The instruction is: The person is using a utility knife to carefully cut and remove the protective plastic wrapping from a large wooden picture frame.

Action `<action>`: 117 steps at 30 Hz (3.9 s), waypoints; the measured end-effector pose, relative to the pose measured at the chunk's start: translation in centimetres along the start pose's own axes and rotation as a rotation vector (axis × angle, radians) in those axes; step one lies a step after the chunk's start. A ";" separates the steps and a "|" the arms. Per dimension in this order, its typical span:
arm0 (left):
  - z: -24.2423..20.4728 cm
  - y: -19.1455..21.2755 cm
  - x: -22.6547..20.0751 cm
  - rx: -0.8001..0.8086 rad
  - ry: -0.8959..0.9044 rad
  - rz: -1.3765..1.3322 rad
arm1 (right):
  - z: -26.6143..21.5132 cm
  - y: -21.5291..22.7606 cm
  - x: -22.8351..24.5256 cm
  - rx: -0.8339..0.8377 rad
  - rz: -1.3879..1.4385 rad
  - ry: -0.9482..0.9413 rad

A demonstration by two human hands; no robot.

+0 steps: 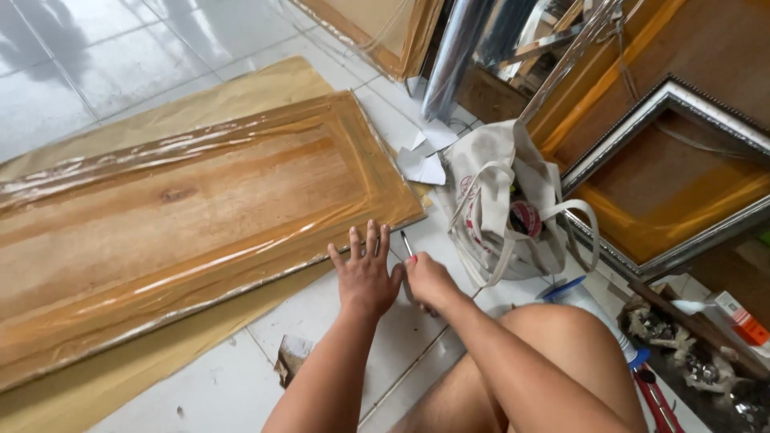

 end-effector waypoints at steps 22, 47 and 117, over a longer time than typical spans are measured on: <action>0.3 -1.1 -0.1 -0.102 -0.009 0.005 | 0.7 -1.4 2.4 0.043 0.345 -0.152; -0.1 1.4 -0.3 0.026 -0.011 0.039 | -1.5 1.2 2.7 0.398 1.172 -0.520; -0.7 0.1 2.5 0.139 -0.058 -0.087 | -0.6 1.1 2.6 0.061 0.011 0.085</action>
Point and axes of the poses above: each hand's wrist, its own z-axis towards the middle knuckle, its own y-axis out of the back of the hand, x = y × z, the point moved 6 cm from there along z, towards the middle knuckle, and after that the axes turned 8 degrees about -x, right-handed, at the moved point
